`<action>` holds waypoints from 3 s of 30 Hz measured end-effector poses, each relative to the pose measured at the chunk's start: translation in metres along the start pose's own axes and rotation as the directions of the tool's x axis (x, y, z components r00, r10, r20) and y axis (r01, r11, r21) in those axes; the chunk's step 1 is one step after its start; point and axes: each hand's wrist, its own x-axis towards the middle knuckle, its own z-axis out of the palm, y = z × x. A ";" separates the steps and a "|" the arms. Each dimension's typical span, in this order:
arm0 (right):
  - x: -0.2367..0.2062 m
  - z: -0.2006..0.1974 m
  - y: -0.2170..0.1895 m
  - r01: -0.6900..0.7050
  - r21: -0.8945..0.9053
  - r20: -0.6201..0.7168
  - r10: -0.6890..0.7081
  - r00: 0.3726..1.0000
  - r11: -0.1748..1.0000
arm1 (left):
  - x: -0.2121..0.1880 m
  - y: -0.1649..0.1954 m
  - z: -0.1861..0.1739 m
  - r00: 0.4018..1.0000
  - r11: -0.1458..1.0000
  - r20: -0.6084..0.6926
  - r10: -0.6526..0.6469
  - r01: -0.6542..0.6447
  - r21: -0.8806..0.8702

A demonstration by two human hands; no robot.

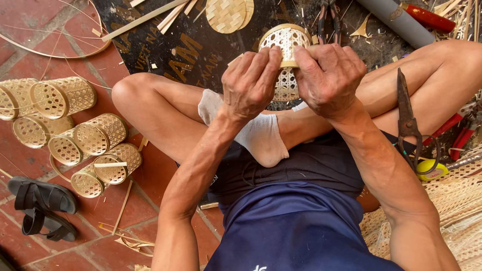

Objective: The person sits on the floor and trims excess strips from a woven bamboo panel with scissors, then fits a round woven lid into a perforated woven bamboo cylinder, pressing it into place using a metal tube, and finally applies glue from a squeeze bottle around the lid edge of the basket.

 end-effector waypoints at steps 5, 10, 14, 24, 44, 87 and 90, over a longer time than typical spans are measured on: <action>0.006 -0.004 -0.006 -0.031 0.038 0.033 0.029 0.999 0.999 | 0.001 -0.004 -0.012 0.995 1.000 0.097 0.017 -0.017 -0.002; 0.018 -0.011 -0.018 -0.011 0.071 0.002 0.010 1.000 0.997 | 0.007 -0.001 -0.031 0.995 0.994 -0.002 0.104 -0.104 0.010; 0.029 -0.024 -0.029 -0.048 0.097 0.015 0.047 0.999 0.994 | 0.006 -0.005 -0.045 0.994 0.994 -0.031 0.109 -0.108 0.032; 0.016 0.000 0.014 -0.846 0.450 0.598 0.607 0.523 0.286 | -0.011 -0.040 0.026 0.912 0.927 0.191 -0.364 0.374 -0.019; 0.020 0.050 0.037 -0.251 -0.003 0.364 0.235 0.901 0.968 | -0.016 -0.045 0.059 0.778 0.852 0.374 -0.504 0.520 0.067; -0.021 0.068 0.073 -0.764 0.595 0.661 0.390 0.641 0.248 | -0.042 -0.061 0.042 0.443 0.037 0.693 -0.569 0.855 -0.517; -0.022 0.067 0.071 -0.747 0.633 0.644 0.399 0.653 0.201 | -0.045 -0.061 0.041 0.462 0.055 0.667 -0.584 0.843 -0.536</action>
